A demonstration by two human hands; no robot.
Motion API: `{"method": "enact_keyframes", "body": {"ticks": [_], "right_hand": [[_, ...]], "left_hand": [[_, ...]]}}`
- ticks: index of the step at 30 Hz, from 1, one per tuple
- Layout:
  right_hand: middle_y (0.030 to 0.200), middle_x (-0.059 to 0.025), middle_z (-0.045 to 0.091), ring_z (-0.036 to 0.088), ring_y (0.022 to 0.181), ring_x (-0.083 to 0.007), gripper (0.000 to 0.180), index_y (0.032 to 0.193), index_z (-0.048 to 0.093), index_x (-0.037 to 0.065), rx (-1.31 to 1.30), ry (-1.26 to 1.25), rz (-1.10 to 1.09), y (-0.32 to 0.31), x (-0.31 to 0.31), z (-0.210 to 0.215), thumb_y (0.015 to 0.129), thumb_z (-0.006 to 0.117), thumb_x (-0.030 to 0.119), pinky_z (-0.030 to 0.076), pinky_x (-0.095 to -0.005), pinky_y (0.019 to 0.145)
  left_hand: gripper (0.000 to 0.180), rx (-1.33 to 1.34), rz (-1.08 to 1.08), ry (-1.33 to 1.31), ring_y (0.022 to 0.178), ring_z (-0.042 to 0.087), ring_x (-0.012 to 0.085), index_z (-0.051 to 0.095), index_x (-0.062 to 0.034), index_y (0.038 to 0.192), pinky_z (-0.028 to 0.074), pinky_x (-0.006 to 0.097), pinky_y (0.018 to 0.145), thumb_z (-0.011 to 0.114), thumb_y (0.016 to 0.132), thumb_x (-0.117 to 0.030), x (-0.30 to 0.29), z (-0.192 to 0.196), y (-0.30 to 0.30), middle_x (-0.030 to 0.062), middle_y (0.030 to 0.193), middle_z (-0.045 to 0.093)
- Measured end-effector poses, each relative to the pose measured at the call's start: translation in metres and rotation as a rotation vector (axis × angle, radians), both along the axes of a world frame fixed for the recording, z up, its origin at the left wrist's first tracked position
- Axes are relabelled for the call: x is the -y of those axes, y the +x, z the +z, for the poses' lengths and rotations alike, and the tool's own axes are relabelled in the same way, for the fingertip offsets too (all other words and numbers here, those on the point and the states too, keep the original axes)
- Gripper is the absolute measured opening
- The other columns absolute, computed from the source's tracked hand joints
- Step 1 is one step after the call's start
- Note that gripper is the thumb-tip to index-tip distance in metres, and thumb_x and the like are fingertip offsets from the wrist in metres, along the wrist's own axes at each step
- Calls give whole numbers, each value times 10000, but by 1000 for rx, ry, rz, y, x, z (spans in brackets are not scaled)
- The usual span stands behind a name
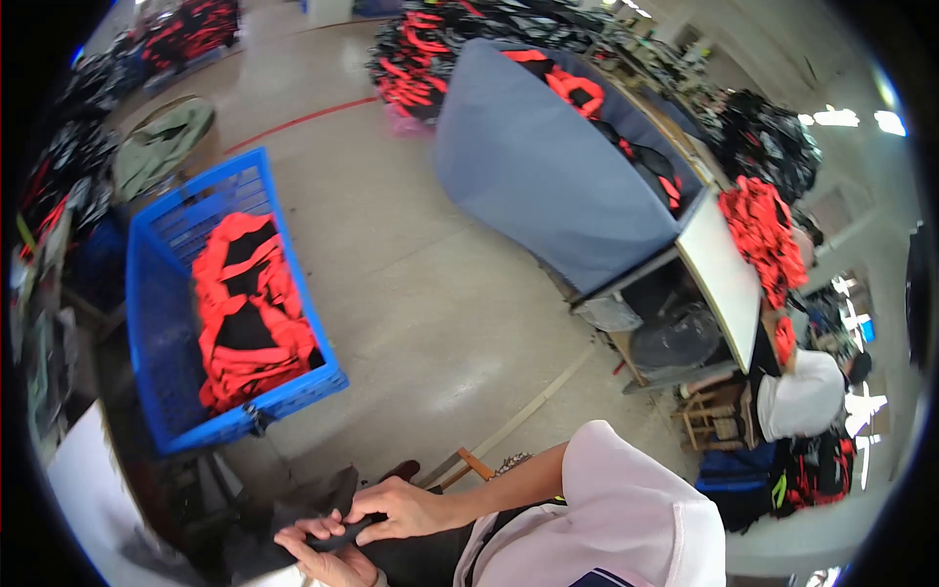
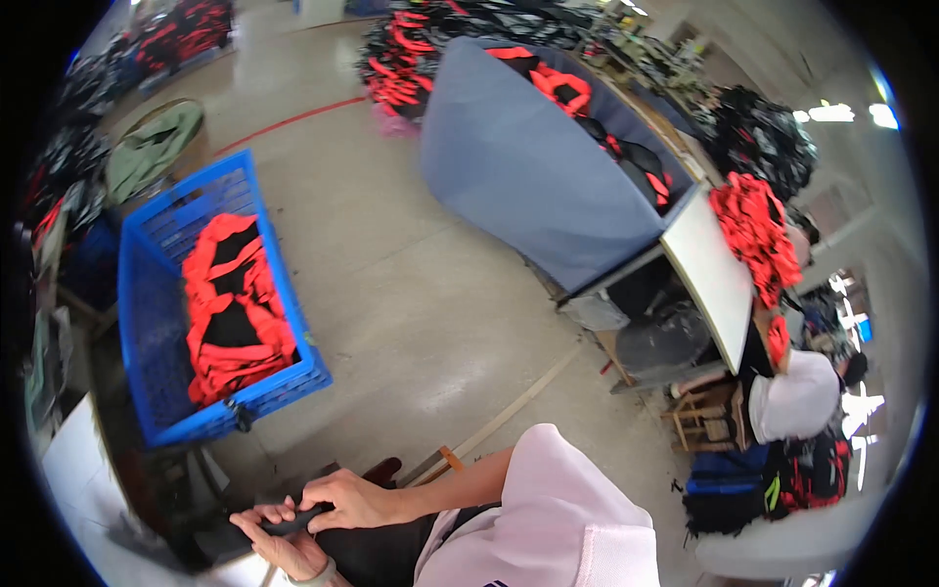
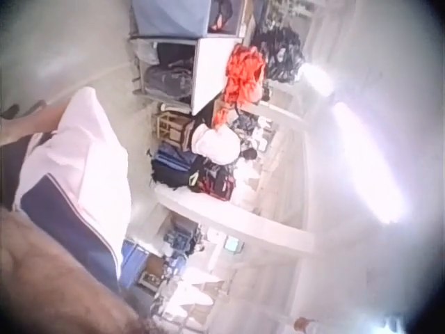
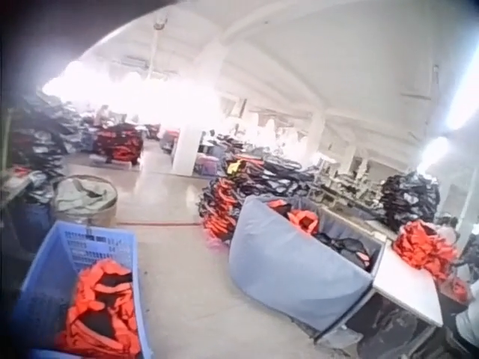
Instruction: Applying white adhesive strips to black fabric straps at a manufacturing workbench.
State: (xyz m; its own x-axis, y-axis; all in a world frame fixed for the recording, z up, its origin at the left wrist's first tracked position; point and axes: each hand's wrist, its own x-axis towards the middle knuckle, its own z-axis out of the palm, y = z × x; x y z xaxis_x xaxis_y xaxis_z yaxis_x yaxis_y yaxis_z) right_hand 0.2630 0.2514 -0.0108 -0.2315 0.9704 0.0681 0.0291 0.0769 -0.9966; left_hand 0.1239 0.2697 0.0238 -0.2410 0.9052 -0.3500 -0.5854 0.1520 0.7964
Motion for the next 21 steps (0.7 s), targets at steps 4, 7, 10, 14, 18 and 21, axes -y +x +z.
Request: {"method": "enact_keyframes", "body": {"ticks": [4, 7, 10, 14, 18, 21], "right_hand": [[979, -128, 691, 681, 905, -239, 237, 911, 657, -13, -45, 142, 78, -26, 11, 11, 758, 786, 113, 541, -324, 770], [920, -115, 706, 701, 849, -218, 215, 865, 684, 1, 77, 185, 183, -29, 25, 27, 737, 802, 129, 559, -325, 734], [759, -116, 668, 660, 662, -227, 176, 803, 659, -4, 89, 333, 370, -58, 48, 29, 715, 798, 58, 512, -317, 582], [762, -121, 662, 642, 644, -217, 190, 840, 661, -23, 73, 295, 751, -98, 84, 31, 737, 787, 75, 496, -298, 585], [852, -126, 692, 648, 683, -185, 199, 941, 669, -33, 157, 164, 1172, -139, 84, 47, 813, 724, 108, 494, -276, 614], [846, -143, 679, 647, 692, -242, 139, 918, 672, -23, 212, 416, 937, -176, 64, 45, 833, 684, 87, 501, -319, 623]], "left_hand": [[206, -127, 176, 29, 566, 500, 147, 448, -79, 784, 487, 302, 626, 572, 931, -151, 33, 13, -5, 52, 642, 507], [201, 61, 239, 34, 523, 546, 186, 441, -72, 815, 521, 344, 605, 589, 929, -146, 62, 21, -16, 60, 603, 503], [241, 162, 477, 65, 475, 559, 223, 432, -64, 836, 567, 410, 630, 599, 945, -200, 113, 20, -34, 75, 593, 501], [271, 179, 766, 28, 476, 565, 229, 424, -62, 836, 577, 417, 631, 585, 959, -241, 186, 13, -59, 81, 589, 501], [299, 98, 912, -19, 469, 562, 217, 426, -72, 783, 575, 417, 628, 572, 966, -258, 245, 3, -91, 66, 578, 496], [311, 36, 984, -7, 462, 558, 204, 430, -80, 758, 572, 416, 620, 578, 963, -263, 278, -9, -113, 58, 567, 497]]}}
